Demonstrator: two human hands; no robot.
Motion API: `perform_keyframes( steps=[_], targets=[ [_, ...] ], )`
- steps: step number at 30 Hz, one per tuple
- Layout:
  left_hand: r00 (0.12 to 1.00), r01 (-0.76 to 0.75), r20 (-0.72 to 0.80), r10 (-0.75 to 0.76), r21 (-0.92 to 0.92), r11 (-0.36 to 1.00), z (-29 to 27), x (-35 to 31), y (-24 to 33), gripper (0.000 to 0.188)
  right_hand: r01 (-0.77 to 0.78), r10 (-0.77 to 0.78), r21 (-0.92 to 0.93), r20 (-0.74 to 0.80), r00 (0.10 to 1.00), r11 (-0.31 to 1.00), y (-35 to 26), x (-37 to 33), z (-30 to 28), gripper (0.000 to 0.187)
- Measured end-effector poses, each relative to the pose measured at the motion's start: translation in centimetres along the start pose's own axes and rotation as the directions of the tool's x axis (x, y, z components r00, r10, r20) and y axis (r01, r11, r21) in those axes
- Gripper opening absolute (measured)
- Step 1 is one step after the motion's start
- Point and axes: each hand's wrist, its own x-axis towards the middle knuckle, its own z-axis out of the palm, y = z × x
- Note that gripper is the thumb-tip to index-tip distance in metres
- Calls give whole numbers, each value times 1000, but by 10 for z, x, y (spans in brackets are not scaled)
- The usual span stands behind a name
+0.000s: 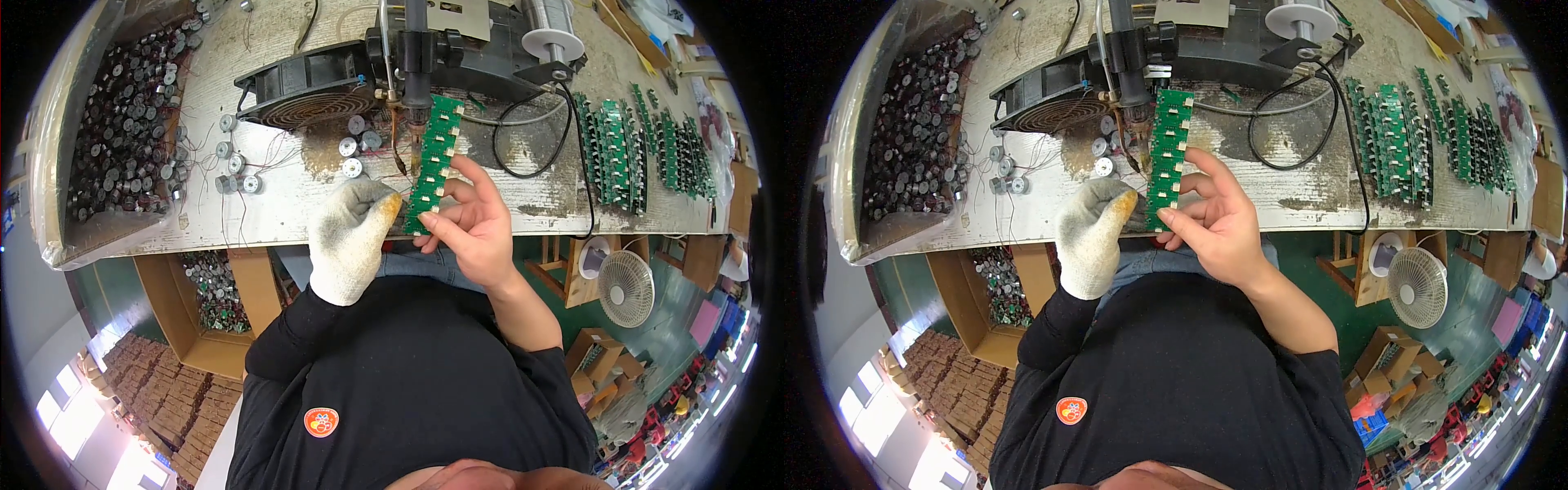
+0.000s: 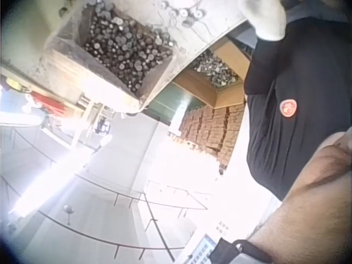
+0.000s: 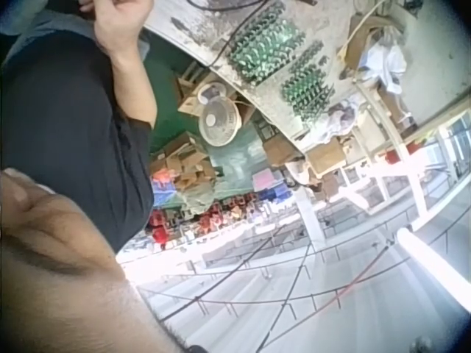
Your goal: The person picks up a motor and positions its wires against a circuit board to solder them in place using a soldering iron. After repeating this process for several motors on the same board, they place the assembly into a box and pick up a new circuit board.
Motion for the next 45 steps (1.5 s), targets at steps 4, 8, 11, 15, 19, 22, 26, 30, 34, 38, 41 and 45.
perform_keyframes(
  steps=[4,8,11,15,19,22,26,30,34,38,41,45],
  targets=[
    [1000,-3,1,3,-33,999,2,-1,2,16,-3,3,-6,2,1000,1000,-3,0,1,66],
    [1000,0,10,0,-2,1000,2,2,-2,15,6,-6,-35,-6,1000,999,3,0,-2,66],
    [1000,3,-4,-3,9,1000,0,2,-4,14,-2,2,-42,-4,1000,999,5,-1,-3,66],
    [1000,-4,17,3,11,1000,-3,2,-8,14,-9,8,-33,-17,1000,999,7,-1,-1,67],
    [989,-147,-3,148,94,985,-14,-4,-4,19,-26,25,-39,-12,1000,999,5,0,-3,67],
    [953,-240,-101,287,330,913,-40,-1,-1,23,-7,5,-46,-40,999,999,4,3,-7,65],
    [799,-289,-107,592,794,534,-78,18,18,26,8,-9,-35,-23,1000,999,4,6,-8,64],
    [841,-235,19,540,913,334,-85,32,36,29,2,-5,-67,-44,999,998,3,6,-7,61],
    [838,-254,84,540,935,249,-94,44,27,21,11,-12,-51,-20,1000,999,3,7,-5,61],
    [850,-251,67,523,923,290,-95,47,22,15,-7,6,-53,-18,1000,999,3,8,-4,61],
    [846,-264,60,529,910,319,-90,41,23,10,-3,3,-39,-16,1000,999,5,7,-7,61],
    [839,-322,57,540,854,410,-82,26,23,12,-7,6,-54,-21,1000,999,2,6,-8,61]
  ],
)
